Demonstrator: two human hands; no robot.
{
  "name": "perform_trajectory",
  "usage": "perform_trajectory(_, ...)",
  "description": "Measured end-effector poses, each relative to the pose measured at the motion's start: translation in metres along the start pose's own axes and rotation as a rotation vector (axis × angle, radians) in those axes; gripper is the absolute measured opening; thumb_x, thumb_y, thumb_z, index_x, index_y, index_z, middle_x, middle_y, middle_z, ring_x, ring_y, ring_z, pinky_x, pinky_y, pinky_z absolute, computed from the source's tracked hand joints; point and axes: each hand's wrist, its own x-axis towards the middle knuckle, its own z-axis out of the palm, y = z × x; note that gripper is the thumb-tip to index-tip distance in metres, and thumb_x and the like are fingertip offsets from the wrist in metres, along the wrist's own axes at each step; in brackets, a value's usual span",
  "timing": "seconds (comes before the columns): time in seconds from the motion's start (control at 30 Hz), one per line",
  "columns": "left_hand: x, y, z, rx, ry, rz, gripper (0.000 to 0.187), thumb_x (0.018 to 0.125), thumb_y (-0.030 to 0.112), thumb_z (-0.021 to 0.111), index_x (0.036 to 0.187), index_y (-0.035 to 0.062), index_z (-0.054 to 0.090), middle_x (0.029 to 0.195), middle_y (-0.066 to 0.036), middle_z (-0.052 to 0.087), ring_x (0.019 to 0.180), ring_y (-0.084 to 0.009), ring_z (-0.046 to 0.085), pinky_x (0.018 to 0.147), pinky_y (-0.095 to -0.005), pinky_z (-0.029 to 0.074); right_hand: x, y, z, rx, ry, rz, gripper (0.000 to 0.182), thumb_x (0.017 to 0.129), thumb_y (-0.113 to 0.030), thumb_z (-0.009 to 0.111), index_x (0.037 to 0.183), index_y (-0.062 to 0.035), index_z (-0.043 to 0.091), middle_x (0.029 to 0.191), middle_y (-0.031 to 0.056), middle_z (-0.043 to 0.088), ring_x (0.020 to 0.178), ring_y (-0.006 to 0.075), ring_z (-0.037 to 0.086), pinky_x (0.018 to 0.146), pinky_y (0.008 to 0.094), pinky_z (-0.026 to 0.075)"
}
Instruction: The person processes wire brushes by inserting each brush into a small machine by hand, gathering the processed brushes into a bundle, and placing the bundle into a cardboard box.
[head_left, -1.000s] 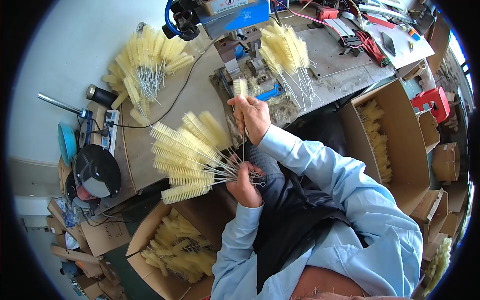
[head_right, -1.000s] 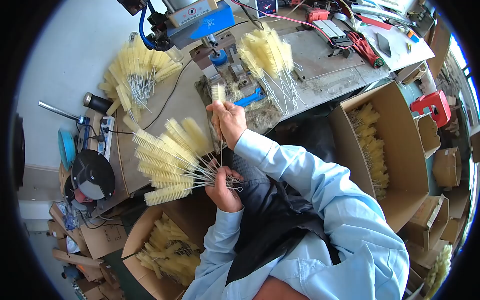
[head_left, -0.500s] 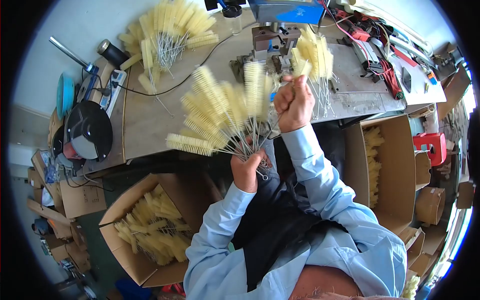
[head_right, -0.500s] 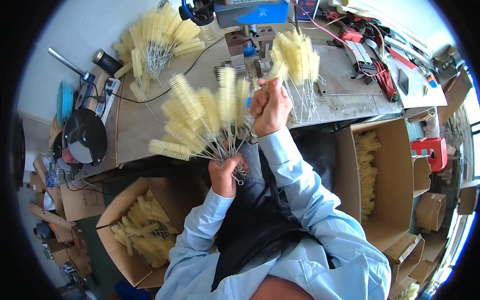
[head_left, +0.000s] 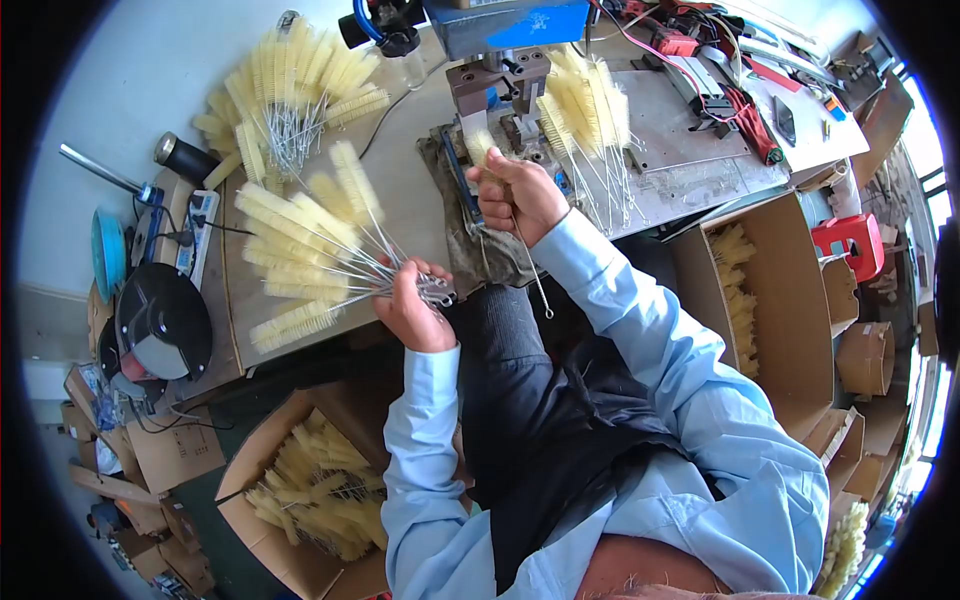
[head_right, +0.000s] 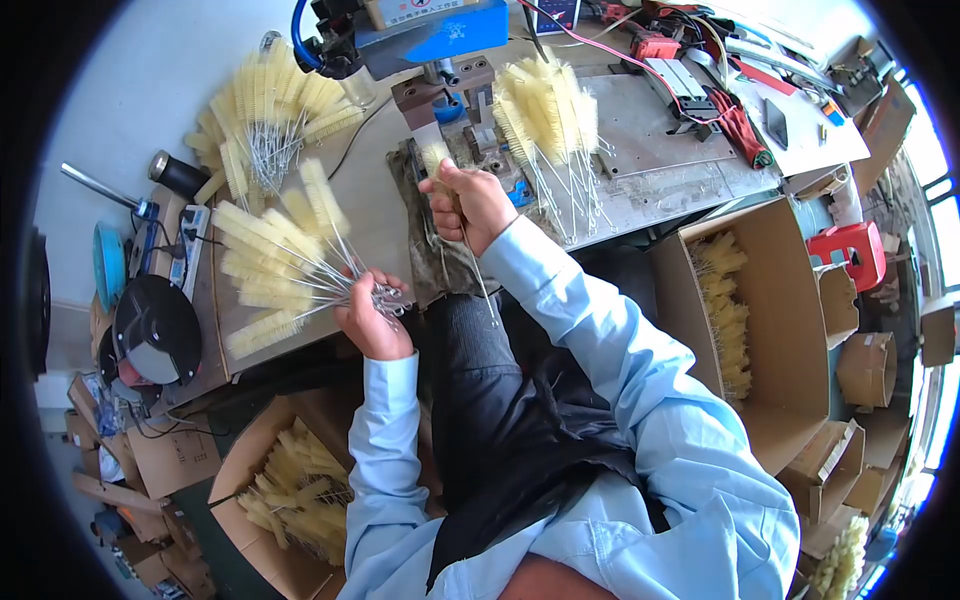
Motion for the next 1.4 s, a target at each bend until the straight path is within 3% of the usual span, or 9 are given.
perform_trajectory(0.1,0.028,-0.014,0.002,-0.025,-0.022,0.055,0.028,0.083,0.003,0.056,0.109,-0.0015,0.047,0.073,-0.008,0.056,0.059,-0.0195,0.058,0.057,-0.0329,0.051,0.004,-0.009,0.003,0.006,-0.005,0.053,0.042,0.103,-0.045,0.043,0.1,-0.0041,0.051,0.062,-0.0041,0.033,0.048,0.0084,0.03,0.043,0.0253,0.028)
perform_trajectory(0.23,0.041,-0.027,0.004,-0.004,-0.017,0.106,0.029,0.082,0.001,0.055,0.109,-0.0044,0.047,0.073,-0.01,0.056,0.06,-0.0189,0.058,0.057,-0.0316,0.05,-0.002,-0.019,0.003,-0.001,0.1,0.065,0.053,0.104,-0.049,0.035,0.109,-0.0006,0.055,0.075,0.0032,0.058,0.055,0.0145,0.052,0.049,0.0295,0.042)
perform_trajectory(0.37,0.038,-0.025,0.003,0.007,-0.056,0.095,0.028,0.082,0.001,0.056,0.108,-0.0056,0.049,0.072,-0.011,0.057,0.059,-0.019,0.058,0.058,-0.031,0.05,-0.017,-0.023,0.008,0.072,-0.012,0.063,0.07,0.099,-0.062,0.031,0.113,0.0022,0.054,0.089,0.0106,0.067,0.068,0.0222,0.066,0.06,0.0364,0.055)
perform_trajectory(0.43,0.038,-0.024,0.002,0.023,-0.065,0.092,0.026,0.082,0.002,0.056,0.106,-0.0058,0.049,0.071,-0.011,0.057,0.059,-0.019,0.058,0.059,-0.0309,0.05,-0.021,-0.024,0.014,0.078,-0.038,0.055,0.067,0.098,-0.061,0.038,0.113,0.0021,0.055,0.089,0.0119,0.067,0.07,0.0229,0.067,0.061,0.036,0.056)
perform_trajectory(0.57,0.037,-0.024,0.003,0.048,-0.061,0.08,0.022,0.082,0.002,0.056,0.101,-0.0058,0.051,0.071,-0.011,0.057,0.059,-0.0193,0.058,0.06,-0.0305,0.05,-0.007,-0.009,0.021,0.118,-0.03,0.108,0.038,0.099,-0.038,0.051,0.106,-0.0013,0.055,0.074,0.0035,0.059,0.054,0.0143,0.053,0.044,0.0273,0.04)
perform_trajectory(0.67,0.037,-0.025,0.002,0.057,-0.068,0.095,0.023,0.082,0.002,0.056,0.103,-0.0057,0.051,0.071,-0.012,0.057,0.059,-0.0196,0.058,0.06,-0.0303,0.049,-0.011,0.008,0.027,0.111,0.058,0.142,0.021,0.103,-0.024,0.045,0.095,-0.0056,0.052,0.06,-0.0072,0.03,0.045,0.0036,0.025,0.039,0.0222,0.022)
perform_trajectory(0.8,0.033,-0.025,0.004,0.083,-0.047,0.111,0.018,0.082,0.003,0.055,0.098,-0.004,0.051,0.071,-0.011,0.057,0.059,-0.0199,0.058,0.06,-0.0311,0.05,-0.027,0.016,0.014,0.013,0.037,0.104,0.034,0.106,-0.033,0.039,0.095,-0.0043,0.052,0.058,-0.0068,0.029,0.042,0.0047,0.024,0.038,0.0227,0.021)
perform_trajectory(1.1,0.031,-0.026,0.011,0.145,-0.017,0.136,0.01,0.081,0.007,0.059,0.083,-0.0009,0.053,0.074,-0.01,0.058,0.064,-0.0202,0.059,0.062,-0.0344,0.053,-0.048,-0.016,-0.037,0.104,0.045,-0.096,0.037,0.107,-0.037,0.037,0.092,-0.006,0.052,0.059,-0.0063,0.027,0.043,0.005,0.024,0.038,0.0227,0.022)
perform_trajectory(1.4,0.032,-0.029,0.008,0.196,-0.028,0.1,0.015,0.083,0.01,0.06,0.091,-0.0014,0.053,0.078,-0.009,0.057,0.067,-0.0208,0.059,0.065,-0.0374,0.053,-0.037,-0.027,-0.043,0.12,0.019,-0.015,0.036,0.106,-0.037,0.039,0.091,-0.007,0.051,0.058,-0.0068,0.028,0.043,0.0048,0.024,0.038,0.0228,0.022)
